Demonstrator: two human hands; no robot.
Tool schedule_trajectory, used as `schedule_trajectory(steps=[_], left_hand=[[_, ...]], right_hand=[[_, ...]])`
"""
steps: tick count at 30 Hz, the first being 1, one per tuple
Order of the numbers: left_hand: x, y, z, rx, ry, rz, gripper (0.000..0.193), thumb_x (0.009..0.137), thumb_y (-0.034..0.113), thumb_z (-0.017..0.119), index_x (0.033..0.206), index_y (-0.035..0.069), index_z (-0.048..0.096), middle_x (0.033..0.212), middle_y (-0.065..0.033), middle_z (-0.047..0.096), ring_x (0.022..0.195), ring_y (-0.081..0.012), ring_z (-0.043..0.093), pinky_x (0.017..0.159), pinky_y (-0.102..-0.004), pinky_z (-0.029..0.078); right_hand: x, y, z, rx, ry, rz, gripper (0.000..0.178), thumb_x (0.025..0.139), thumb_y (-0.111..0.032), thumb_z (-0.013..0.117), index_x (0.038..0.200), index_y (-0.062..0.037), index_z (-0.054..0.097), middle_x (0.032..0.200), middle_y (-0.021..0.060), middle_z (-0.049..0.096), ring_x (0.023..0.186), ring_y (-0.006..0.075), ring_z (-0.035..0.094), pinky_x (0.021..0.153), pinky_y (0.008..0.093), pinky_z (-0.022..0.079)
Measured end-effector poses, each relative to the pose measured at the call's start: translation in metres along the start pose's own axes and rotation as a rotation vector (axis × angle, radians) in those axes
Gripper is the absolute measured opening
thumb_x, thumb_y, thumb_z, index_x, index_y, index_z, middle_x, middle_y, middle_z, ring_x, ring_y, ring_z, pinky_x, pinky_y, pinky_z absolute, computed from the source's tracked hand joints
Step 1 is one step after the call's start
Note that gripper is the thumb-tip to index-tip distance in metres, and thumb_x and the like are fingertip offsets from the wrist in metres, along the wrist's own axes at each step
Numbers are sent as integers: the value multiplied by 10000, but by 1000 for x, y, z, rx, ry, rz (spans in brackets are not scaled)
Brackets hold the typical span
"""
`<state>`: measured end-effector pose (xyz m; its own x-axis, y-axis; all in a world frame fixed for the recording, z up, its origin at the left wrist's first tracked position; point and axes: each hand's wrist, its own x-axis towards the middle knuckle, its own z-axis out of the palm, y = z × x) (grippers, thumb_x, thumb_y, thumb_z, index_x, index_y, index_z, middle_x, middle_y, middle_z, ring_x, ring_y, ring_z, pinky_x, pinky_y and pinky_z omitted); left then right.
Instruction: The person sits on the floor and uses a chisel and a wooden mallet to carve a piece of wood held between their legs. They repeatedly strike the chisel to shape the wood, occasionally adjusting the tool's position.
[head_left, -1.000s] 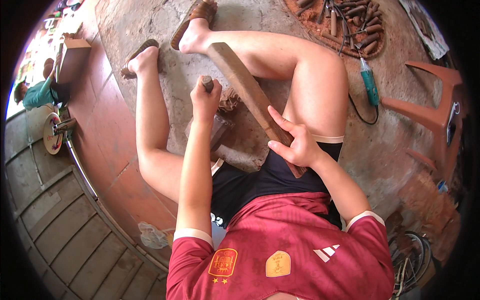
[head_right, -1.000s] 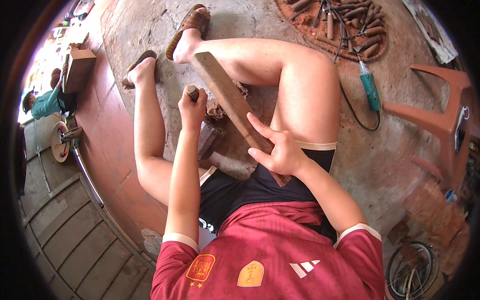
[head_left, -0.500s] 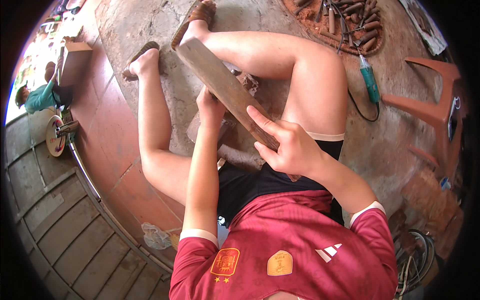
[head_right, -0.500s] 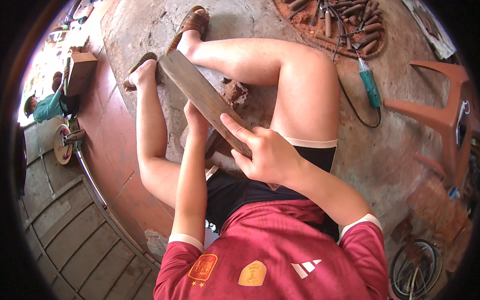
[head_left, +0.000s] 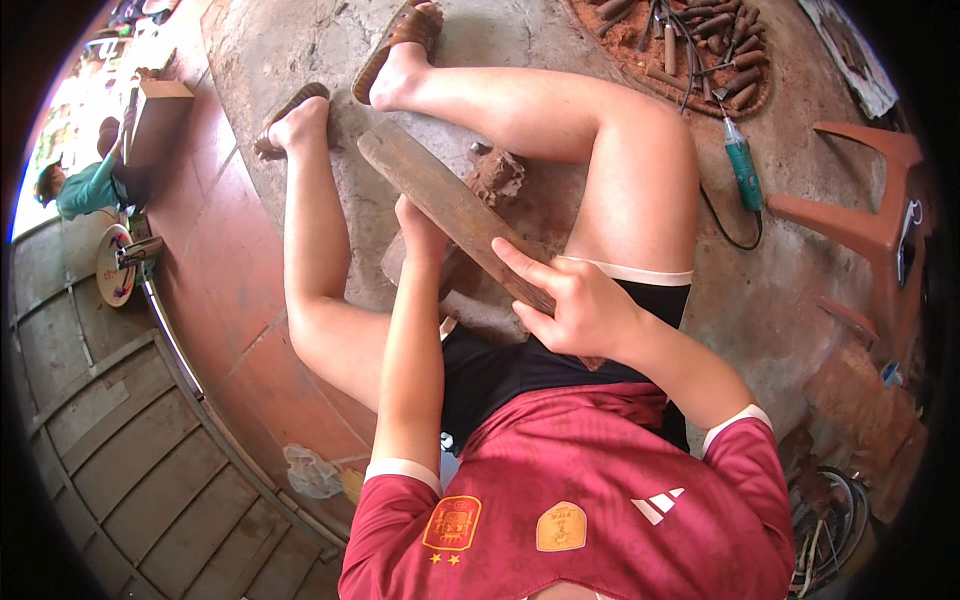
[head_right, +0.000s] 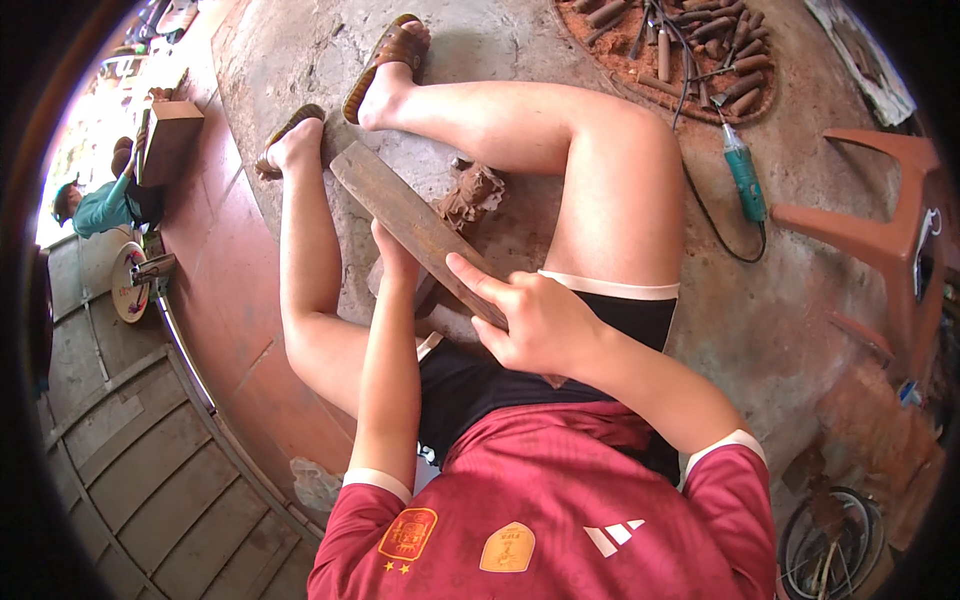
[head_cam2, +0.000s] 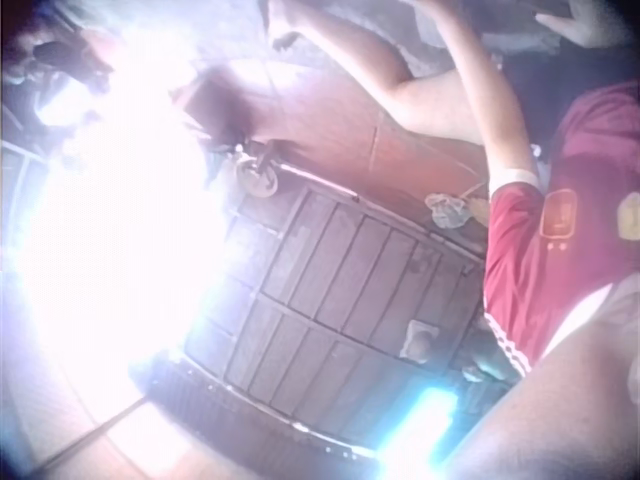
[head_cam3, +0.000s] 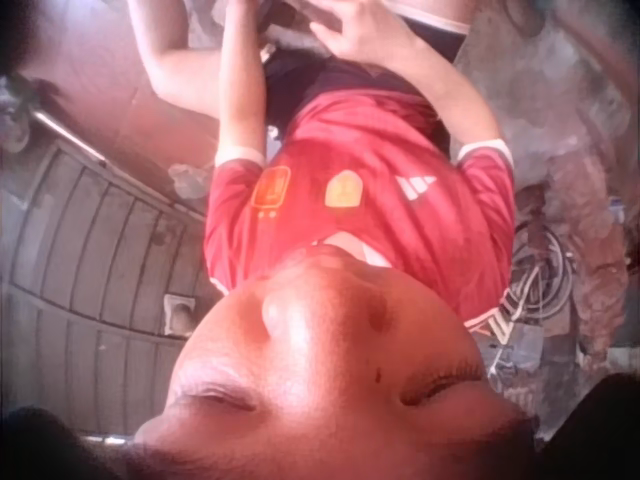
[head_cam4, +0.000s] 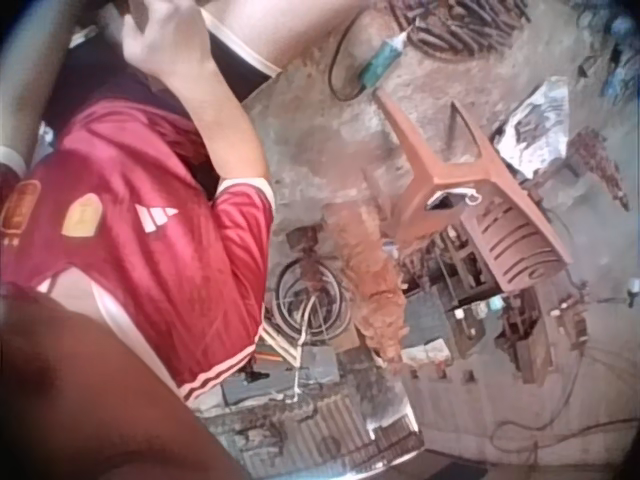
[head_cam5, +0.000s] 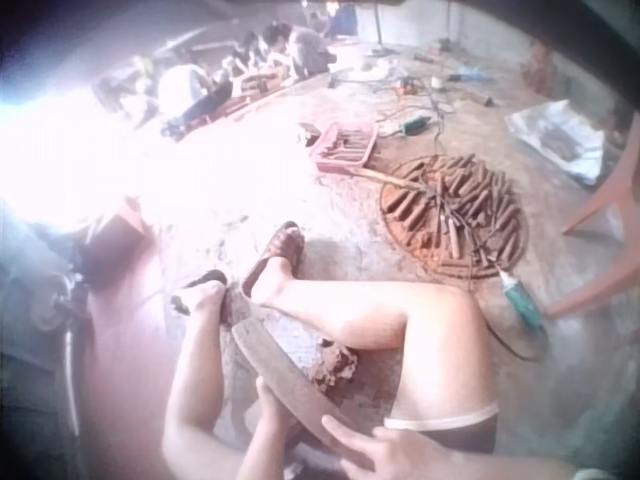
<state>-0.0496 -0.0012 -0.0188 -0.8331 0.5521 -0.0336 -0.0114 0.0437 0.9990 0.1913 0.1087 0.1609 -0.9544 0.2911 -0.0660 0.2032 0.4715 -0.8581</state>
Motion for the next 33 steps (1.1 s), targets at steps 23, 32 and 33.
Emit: schedule_trajectory(steps=[23,32,33], left_hand=[[20,54,36,466,-77,399,185,841,63,639,739,15,492,583,-129,505,492,-197,475,508,-331,433],[14,52,27,395,-149,306,128,804,42,675,925,7,650,779,-139,690,705,-251,686,668,-325,524],[13,39,19,373,-151,246,194,776,60,722,953,8,663,848,-161,708,798,-274,712,709,-349,536]], right_hand=[[-22,17,-11,397,147,28,741,811,-45,669,1481,-24,352,1046,205,654,903,230,665,839,307,493],[4,8,-3,263,154,-68,763,796,-112,681,1490,-100,364,694,192,610,639,351,636,667,408,531],[7,9,-4,204,80,-49,760,795,-114,680,1488,-103,368,690,198,606,634,357,633,663,416,529]])
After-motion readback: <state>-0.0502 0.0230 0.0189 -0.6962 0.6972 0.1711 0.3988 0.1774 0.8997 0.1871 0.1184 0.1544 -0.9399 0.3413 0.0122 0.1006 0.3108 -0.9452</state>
